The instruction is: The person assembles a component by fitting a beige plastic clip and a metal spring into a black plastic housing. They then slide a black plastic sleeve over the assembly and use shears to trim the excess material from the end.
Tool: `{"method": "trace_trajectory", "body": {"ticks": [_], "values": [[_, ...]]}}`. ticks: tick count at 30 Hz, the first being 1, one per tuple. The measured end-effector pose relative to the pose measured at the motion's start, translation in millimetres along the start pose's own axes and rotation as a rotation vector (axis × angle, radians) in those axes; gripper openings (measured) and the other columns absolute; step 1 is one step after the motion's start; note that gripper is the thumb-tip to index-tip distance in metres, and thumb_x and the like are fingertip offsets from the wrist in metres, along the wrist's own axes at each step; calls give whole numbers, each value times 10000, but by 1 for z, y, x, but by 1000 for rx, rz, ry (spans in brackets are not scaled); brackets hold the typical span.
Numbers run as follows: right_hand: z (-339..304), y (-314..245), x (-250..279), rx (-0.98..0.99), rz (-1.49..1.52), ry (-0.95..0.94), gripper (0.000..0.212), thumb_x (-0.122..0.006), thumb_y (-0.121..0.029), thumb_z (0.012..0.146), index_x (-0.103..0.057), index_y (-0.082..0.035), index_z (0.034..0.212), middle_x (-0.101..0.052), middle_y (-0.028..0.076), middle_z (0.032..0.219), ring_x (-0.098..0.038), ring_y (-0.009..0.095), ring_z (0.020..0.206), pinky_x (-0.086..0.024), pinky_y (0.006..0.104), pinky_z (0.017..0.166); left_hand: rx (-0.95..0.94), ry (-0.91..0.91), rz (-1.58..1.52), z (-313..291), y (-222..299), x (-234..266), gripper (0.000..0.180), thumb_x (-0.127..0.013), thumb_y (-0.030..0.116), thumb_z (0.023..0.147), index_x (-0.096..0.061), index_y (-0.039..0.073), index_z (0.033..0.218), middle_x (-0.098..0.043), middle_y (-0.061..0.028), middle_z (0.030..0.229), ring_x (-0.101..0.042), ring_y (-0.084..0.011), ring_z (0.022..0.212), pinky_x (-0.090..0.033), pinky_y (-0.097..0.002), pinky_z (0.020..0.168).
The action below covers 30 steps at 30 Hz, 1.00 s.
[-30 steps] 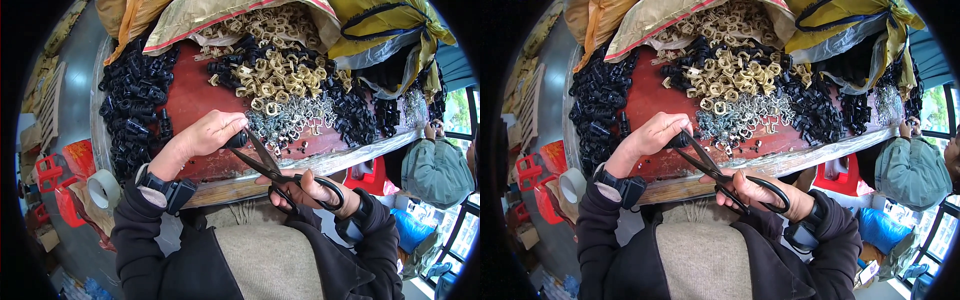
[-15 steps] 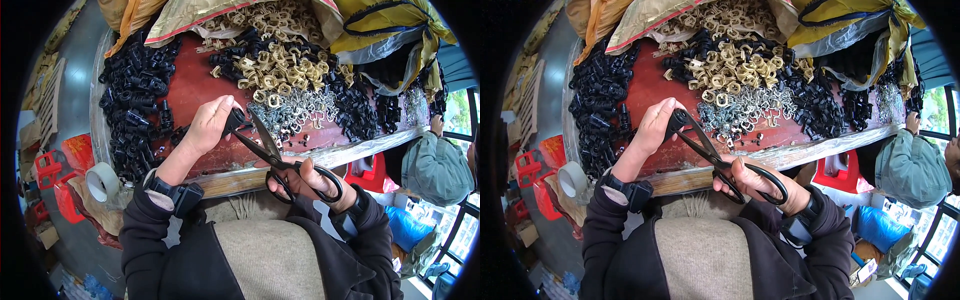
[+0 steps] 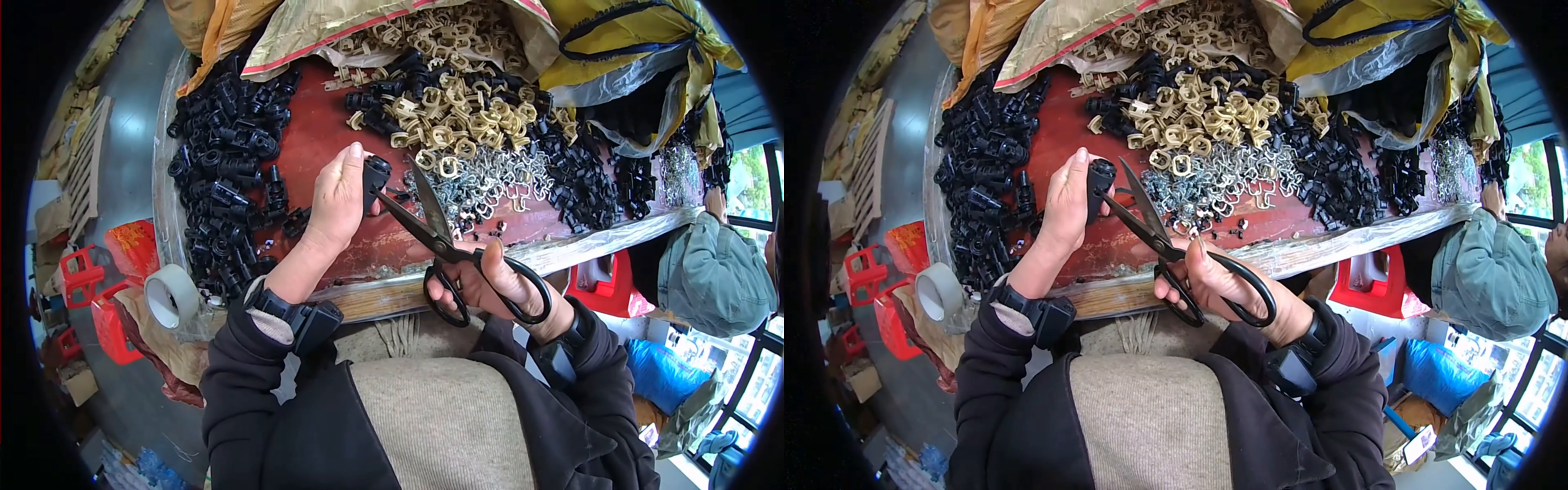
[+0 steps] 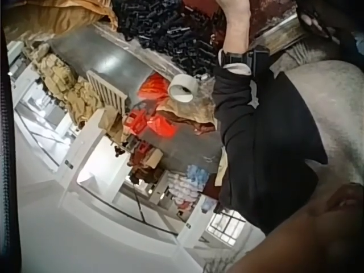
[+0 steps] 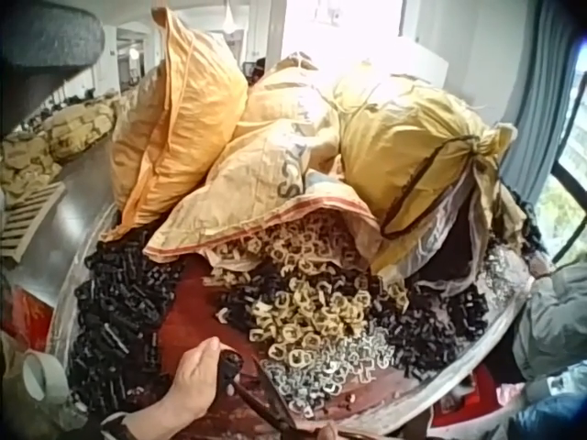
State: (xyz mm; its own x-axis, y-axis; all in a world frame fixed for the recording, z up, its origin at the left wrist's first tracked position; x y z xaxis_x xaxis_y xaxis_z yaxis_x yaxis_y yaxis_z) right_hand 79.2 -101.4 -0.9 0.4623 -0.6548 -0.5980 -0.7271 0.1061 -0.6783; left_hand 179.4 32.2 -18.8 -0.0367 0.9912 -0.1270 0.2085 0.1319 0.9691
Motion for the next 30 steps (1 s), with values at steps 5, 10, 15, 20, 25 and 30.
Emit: {"method": "trace_trajectory", "body": {"ticks": [5, 10, 15, 20, 25, 30], "values": [[4, 5, 1, 0, 86, -16, 941, -393, -742, 661, -314, -53, 1298, -528, 37, 836, -453, 93, 703, -362, 211, 635, -4, 67, -39, 0, 2, 2, 369, -302, 340, 936, -480, 37, 822, -508, -54, 607, -453, -94, 449, -387, -209, 422], [6, 3, -2, -7, 106, -67, 904, -387, -725, 686, -306, -72, 1305, -526, 35, 855, -458, 95, 714, -365, 216, 648, 2, 93, -50, -1, 0, 5, 377, -311, 354, 932, -479, 37, 821, -506, -55, 604, -456, -98, 448, -391, -216, 425], [-3, 8, 7, -52, 73, -24, 844, -390, -683, 735, -309, -60, 1298, -514, 42, 888, -453, 95, 728, -366, 215, 655, 55, -34, -26, 2, -2, -2, 386, -317, 369, 928, -482, 38, 817, -514, -60, 604, -464, -102, 448, -392, -215, 425], [-24, -4, 15, 17, -16, 58, 604, -433, -511, 843, -395, -37, 1217, -534, 30, 847, -472, 62, 741, -394, 190, 643, 57, -3, -69, 8, 0, 17, 395, -324, 378, 924, -491, 36, 818, -528, -71, 615, -475, -113, 449, -395, -220, 428], [-30, -20, 15, 13, -223, 7, 746, -434, -595, 795, -348, -31, 1276, -487, 37, 859, -421, 88, 707, -346, 204, 640, 156, -67, -250, 2, -7, 6, 410, -341, 394, 915, -510, 28, 835, -538, -86, 631, -488, -133, 450, -396, -230, 426], [-30, -32, 14, 55, -466, 1, 737, -473, -571, 788, -384, -10, 1257, -492, 28, 797, -418, 80, 677, -334, 193, 622, 283, -147, -382, -5, -18, -6, 406, -342, 389, 915, -498, 26, 822, -538, -97, 631, -499, -150, 467, -421, -250, 441]]}}
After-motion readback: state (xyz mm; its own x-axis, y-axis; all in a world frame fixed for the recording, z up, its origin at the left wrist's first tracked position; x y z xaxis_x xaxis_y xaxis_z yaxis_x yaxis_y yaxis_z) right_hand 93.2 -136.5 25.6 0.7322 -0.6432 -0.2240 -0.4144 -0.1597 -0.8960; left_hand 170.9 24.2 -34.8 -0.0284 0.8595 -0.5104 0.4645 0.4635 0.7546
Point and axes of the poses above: each hand's wrist, its own z-axis towards the middle knuckle, its own x-axis out of the back of the hand, y = z × x, the point moved 10 cm from there along z, towards the middle knuckle
